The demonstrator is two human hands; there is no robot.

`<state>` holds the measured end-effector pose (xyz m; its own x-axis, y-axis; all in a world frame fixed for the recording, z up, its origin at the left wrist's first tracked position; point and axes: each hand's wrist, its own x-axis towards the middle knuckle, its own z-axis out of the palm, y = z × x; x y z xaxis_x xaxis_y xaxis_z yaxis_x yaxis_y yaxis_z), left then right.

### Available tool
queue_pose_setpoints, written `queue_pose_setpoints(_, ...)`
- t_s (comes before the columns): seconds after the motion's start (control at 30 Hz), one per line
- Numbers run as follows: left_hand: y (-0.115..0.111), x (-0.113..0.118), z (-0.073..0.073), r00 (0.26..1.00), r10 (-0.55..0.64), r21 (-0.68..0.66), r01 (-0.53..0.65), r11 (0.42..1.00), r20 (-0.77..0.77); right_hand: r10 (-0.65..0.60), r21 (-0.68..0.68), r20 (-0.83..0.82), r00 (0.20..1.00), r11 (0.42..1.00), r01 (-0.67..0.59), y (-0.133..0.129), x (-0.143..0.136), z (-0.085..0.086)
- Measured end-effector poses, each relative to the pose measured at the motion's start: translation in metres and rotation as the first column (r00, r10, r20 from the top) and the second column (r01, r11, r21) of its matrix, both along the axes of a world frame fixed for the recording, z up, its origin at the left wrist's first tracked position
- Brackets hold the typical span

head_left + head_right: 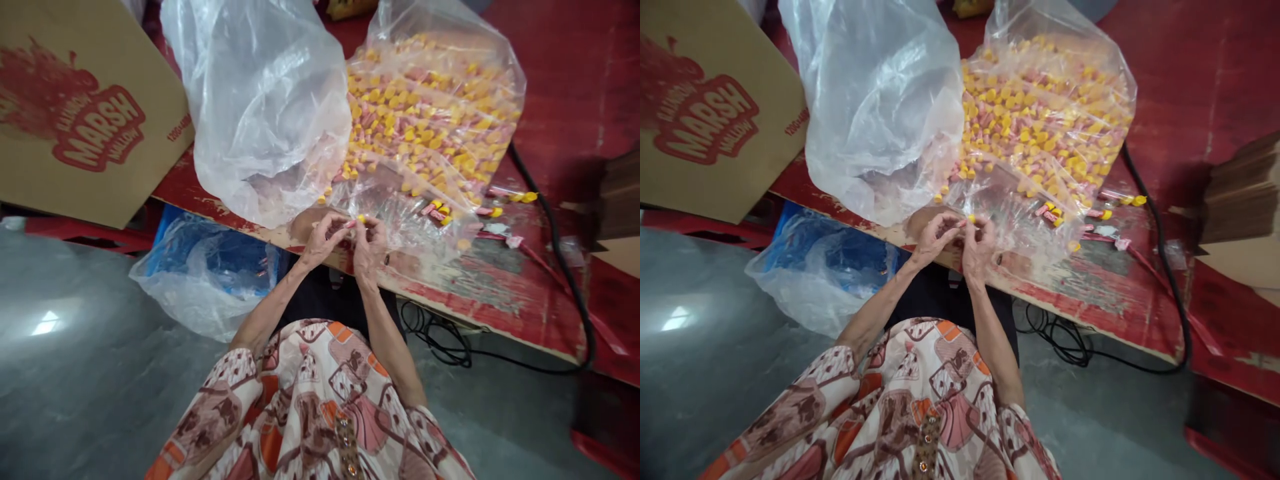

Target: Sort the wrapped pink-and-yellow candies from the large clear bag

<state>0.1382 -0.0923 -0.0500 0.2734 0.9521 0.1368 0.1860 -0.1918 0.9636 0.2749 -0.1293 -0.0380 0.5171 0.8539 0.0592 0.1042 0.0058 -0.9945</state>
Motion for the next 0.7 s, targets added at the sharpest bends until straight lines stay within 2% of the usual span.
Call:
queue_pose_setpoints(0.07, -0.002, 0.003, -0.001, 0.999, 0.023, -0.001, -0.023, 1.0, 0.027, 0.099, -0.031, 0.014, 0.995, 0.995, -0.099, -0.003, -0.002, -0.005)
queue_pose_setpoints(0.17, -0.002, 0.0, -0.002, 0.998, 0.055, 0.04, -0.055, 0.998, -0.008, 0.146, -0.012, 0.184, 0.972, 0.989, -0.147, -0.007, 0.006, -0.013)
queue_pose_setpoints(0.27, 0.003, -0.007, 0.001, 0.986, 0.074, 0.129, -0.055, 0.99, -0.152, 0.164, 0.015, 0.353, 0.921, 0.983, -0.181, -0.01, 0.015, -0.016)
queue_pose_setpoints(0.37, 0.009, -0.006, 0.013, 0.926, 0.09, 0.22, -0.008, 0.975, -0.367, 0.196, -0.023, 0.43, 0.881, 0.978, -0.206, -0.015, 0.016, -0.01)
queue_pose_setpoints(0.43, 0.008, 0.0, 0.027, 0.836, 0.098, 0.258, 0.053, 0.965, -0.54, 0.174, -0.054, 0.459, 0.871, 0.984, -0.168, -0.02, 0.015, -0.005)
queue_pose_setpoints(0.47, 0.007, 0.005, 0.034, 0.769, 0.109, 0.269, 0.084, 0.959, -0.63, 0.154, -0.067, 0.464, 0.872, 0.988, -0.139, -0.023, 0.016, -0.005)
queue_pose_setpoints(0.57, 0.002, 0.024, 0.051, 0.529, 0.082, 0.27, 0.287, 0.919, -0.844, 0.063, -0.04, 0.387, 0.92, 0.998, -0.051, -0.023, 0.023, -0.016)
queue_pose_setpoints(0.63, 0.001, 0.037, 0.059, 0.395, 0.072, 0.269, 0.468, 0.842, -0.916, -0.004, 0.007, 0.305, 0.952, 1.0, 0.002, -0.018, 0.027, -0.028)
queue_pose_setpoints(0.7, 0.002, 0.046, 0.068, 0.301, 0.079, 0.253, 0.597, 0.762, -0.95, -0.027, 0.023, 0.219, 0.975, 0.999, 0.022, -0.014, 0.028, -0.035)
